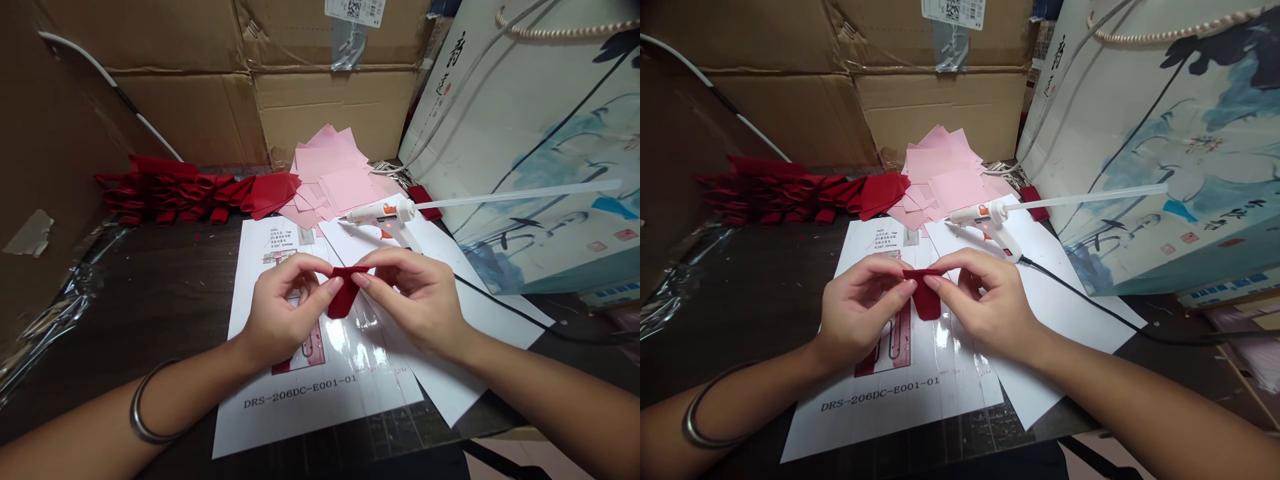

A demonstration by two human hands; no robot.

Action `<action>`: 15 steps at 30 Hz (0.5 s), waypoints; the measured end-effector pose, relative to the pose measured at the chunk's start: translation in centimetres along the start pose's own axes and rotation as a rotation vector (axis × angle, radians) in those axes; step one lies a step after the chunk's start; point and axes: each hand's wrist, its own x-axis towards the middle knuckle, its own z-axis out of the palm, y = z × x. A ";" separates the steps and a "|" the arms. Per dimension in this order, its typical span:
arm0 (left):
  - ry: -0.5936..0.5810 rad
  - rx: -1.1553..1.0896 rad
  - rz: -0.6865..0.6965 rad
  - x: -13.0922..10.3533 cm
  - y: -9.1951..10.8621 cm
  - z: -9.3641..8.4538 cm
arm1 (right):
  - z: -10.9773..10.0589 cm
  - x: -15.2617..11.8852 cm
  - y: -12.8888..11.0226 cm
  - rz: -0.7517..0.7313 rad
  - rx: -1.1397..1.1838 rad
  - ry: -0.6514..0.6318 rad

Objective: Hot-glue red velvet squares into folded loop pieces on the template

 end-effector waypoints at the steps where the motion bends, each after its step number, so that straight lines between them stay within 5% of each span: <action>1: 0.006 -0.006 0.049 0.0 0.0 0.0 | 0.0 0.0 0.0 -0.055 0.005 0.000; 6: -0.030 -0.005 0.207 0.3 -0.2 -0.1 | -0.3 0.2 0.0 -0.259 -0.018 -0.015; 15: -0.023 0.047 0.220 0.4 0.1 -0.1 | -0.3 0.2 0.0 -0.231 -0.027 -0.042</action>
